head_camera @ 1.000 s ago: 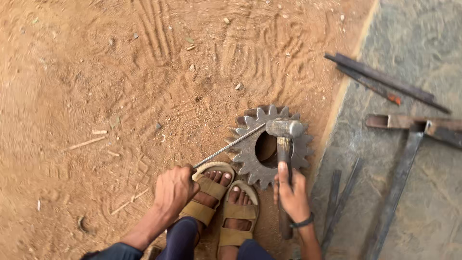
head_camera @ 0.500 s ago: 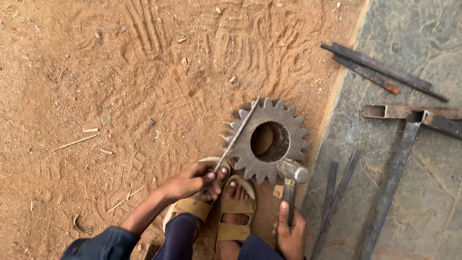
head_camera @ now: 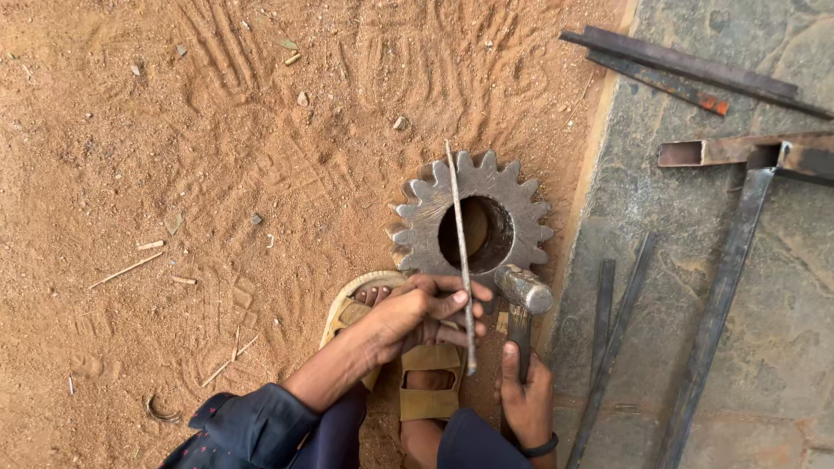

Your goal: The person sits on a chair and holds a long punch rod against a large metal gear lying on sandy ground, repeatedly striking the rod with a hammer. They reposition the rod around the gear's teeth and hub between strikes and briefly handle the rod with both hands.

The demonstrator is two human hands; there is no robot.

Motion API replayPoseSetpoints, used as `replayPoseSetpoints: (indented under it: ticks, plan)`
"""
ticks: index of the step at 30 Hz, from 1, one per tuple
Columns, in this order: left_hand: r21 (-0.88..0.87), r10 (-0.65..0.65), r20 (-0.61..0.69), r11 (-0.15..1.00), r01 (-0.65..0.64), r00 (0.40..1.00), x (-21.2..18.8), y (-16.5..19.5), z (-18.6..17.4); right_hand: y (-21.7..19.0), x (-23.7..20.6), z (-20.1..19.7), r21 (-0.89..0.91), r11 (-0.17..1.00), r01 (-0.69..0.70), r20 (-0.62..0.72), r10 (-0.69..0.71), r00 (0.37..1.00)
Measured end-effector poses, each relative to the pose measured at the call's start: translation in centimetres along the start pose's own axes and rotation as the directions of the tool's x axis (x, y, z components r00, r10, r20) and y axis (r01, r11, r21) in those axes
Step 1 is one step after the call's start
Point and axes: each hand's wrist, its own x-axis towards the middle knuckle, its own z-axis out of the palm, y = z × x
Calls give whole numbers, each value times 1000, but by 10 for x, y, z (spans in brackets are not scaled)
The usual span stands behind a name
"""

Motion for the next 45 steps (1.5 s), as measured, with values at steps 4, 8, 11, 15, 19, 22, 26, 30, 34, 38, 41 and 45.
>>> replayPoseSetpoints:
  ticks: [4,8,11,15,19,22,26,30,34,38,41,45]
  plan:
    - [-76,76,59,995,-72,995,-5,9,13,-5,-4,0,-26,1000,1,-4,-1,1000]
    - [-112,115,86,988,-105,990,-14,18,25,-9,-6,-3,-41,996,79,-11,-80,997]
    - [-141,146,98,981,-131,984,-19,21,34,-10,-8,-6,-71,993,96,-17,-98,995]
    - [-160,178,125,974,-158,976,-21,20,43,-10,-10,-8,-59,991,120,-15,-121,993]
    - [-213,195,149,964,-161,969,-18,16,48,-9,-10,-10,-2,992,124,11,-124,992]
    - [-200,188,106,966,-165,976,-16,14,51,-7,-10,-11,-2,993,116,15,-116,993]
    - [-198,190,119,966,-164,975,-16,13,53,-7,-12,-12,-9,993,121,10,-121,993]
    - [-218,197,126,962,-167,972,-15,12,54,-10,-15,-10,13,994,113,21,-113,993]
    - [-211,198,112,962,-172,974,-16,11,53,-13,-16,-10,36,992,117,20,-118,993]
    - [-201,206,102,962,-182,973,-18,11,52,-15,-16,-11,31,993,116,38,-117,992]
    - [-179,201,92,967,-182,975,-18,10,53,-13,-16,-11,11,992,125,33,-126,992]
    - [-150,200,85,971,-186,976,-16,8,54,-12,-17,-12,24,992,124,37,-124,992]
